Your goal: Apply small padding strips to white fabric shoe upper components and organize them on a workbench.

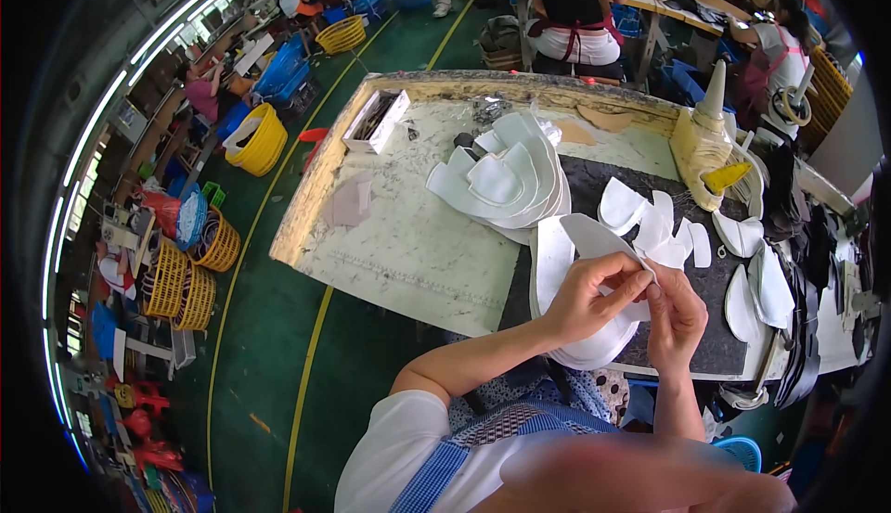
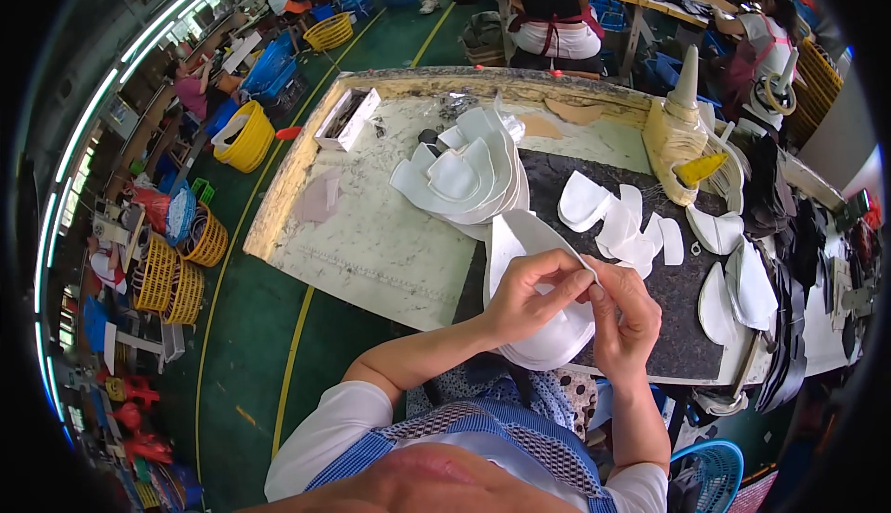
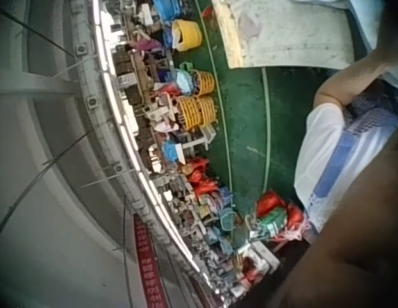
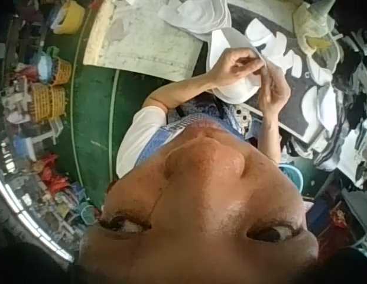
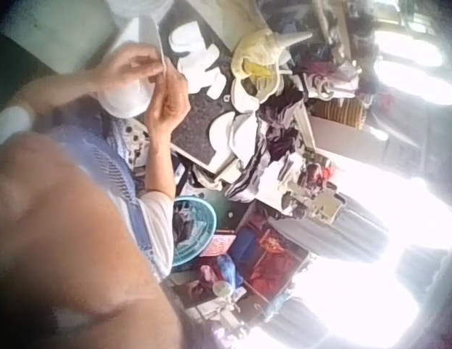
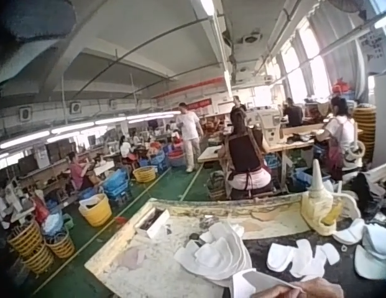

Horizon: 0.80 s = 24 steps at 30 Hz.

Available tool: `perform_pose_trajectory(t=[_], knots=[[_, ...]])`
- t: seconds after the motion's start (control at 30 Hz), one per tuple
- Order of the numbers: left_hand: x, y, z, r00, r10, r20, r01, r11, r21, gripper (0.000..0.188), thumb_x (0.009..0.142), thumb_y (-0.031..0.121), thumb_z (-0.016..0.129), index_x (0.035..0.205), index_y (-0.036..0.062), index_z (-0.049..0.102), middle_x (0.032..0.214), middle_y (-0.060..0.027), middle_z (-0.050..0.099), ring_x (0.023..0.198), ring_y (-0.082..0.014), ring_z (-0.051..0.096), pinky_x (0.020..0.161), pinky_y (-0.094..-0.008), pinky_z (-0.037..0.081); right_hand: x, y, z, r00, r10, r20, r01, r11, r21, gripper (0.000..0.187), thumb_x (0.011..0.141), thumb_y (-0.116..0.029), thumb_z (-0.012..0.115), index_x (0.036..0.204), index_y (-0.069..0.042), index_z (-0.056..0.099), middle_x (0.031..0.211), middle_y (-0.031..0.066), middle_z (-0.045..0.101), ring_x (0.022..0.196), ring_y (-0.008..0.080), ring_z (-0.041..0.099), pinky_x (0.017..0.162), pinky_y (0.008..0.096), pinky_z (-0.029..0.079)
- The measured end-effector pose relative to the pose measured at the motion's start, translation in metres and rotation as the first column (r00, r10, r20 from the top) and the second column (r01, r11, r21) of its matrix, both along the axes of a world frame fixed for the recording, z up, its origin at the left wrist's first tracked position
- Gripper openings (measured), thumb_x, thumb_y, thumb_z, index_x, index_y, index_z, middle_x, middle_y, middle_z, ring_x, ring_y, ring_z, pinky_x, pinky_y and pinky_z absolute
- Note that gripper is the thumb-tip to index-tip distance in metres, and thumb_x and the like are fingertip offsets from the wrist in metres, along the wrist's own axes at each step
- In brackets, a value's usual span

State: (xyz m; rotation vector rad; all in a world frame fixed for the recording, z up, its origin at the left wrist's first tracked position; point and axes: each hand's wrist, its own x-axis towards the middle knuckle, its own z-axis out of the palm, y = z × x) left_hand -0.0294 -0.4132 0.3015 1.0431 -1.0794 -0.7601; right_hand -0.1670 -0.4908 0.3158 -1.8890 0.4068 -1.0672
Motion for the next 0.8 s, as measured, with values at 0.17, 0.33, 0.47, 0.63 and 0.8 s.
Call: perform_pose_trajectory(t=[0.17, 0.33, 0.47, 0.63, 0.8], knots=[[0.000, -0.007, -0.004, 0.979, -0.047, -0.198, 0.054, 0.998, 0.026, 0.017, 0.098, 0.015, 0.063, 0.099, -0.0012, 0.066, 0.087, -0.0021, 0.067, 0.077, -0.0058, 0.062, 0.070, -0.0210, 0.052, 0.003, 0.002, 0.006, 0.990, -0.116, -0.083, 0.106, 0.987, -0.121, 0.028, 0.086, 0.006, 0.063, 0.114, 0.001, 0.070, 0.101, 0.0138, 0.069, 0.092, 0.0242, 0.063, 0.082, 0.0333, 0.050], [0.003, -0.009, -0.007, 0.947, -0.083, -0.310, 0.100, 0.994, 0.039, 0.016, 0.098, 0.015, 0.063, 0.099, -0.0011, 0.066, 0.086, -0.0029, 0.068, 0.077, -0.0059, 0.062, 0.070, -0.0209, 0.052, 0.005, 0.002, 0.008, 0.982, -0.168, -0.089, 0.138, 0.952, -0.273, 0.029, 0.085, 0.006, 0.064, 0.113, 0.001, 0.070, 0.103, 0.0148, 0.067, 0.094, 0.0276, 0.061, 0.080, 0.0344, 0.050], [0.001, -0.007, -0.008, 0.969, -0.032, -0.244, 0.050, 0.997, 0.067, 0.015, 0.098, 0.012, 0.062, 0.098, -0.0019, 0.064, 0.089, -0.0028, 0.067, 0.078, -0.0062, 0.063, 0.071, -0.0216, 0.053, 0.006, 0.005, 0.008, 0.976, -0.186, -0.116, 0.149, 0.951, -0.272, 0.029, 0.085, 0.007, 0.064, 0.113, 0.001, 0.070, 0.101, 0.0149, 0.066, 0.092, 0.0271, 0.061, 0.078, 0.0346, 0.049], [0.001, -0.004, -0.010, 0.981, 0.011, -0.196, 0.013, 0.993, 0.119, 0.009, 0.096, 0.007, 0.060, 0.095, -0.0020, 0.062, 0.088, -0.0013, 0.065, 0.079, -0.0057, 0.062, 0.073, -0.0217, 0.053, 0.006, 0.006, 0.006, 0.969, -0.207, -0.134, 0.159, 0.939, -0.303, 0.030, 0.085, 0.008, 0.063, 0.113, 0.002, 0.070, 0.099, 0.0149, 0.065, 0.090, 0.0253, 0.060, 0.075, 0.0325, 0.049], [-0.001, 0.000, -0.002, 0.993, 0.068, -0.100, -0.055, 0.990, 0.132, 0.007, 0.092, 0.005, 0.063, 0.091, -0.0016, 0.061, 0.085, -0.0010, 0.064, 0.078, -0.0055, 0.062, 0.072, -0.0225, 0.052, 0.007, 0.010, -0.003, 0.996, -0.086, -0.002, 0.086, 0.994, 0.061, 0.024, 0.090, 0.005, 0.061, 0.112, 0.002, 0.070, 0.095, 0.0112, 0.066, 0.079, 0.0164, 0.059, 0.071, 0.0273, 0.047]])
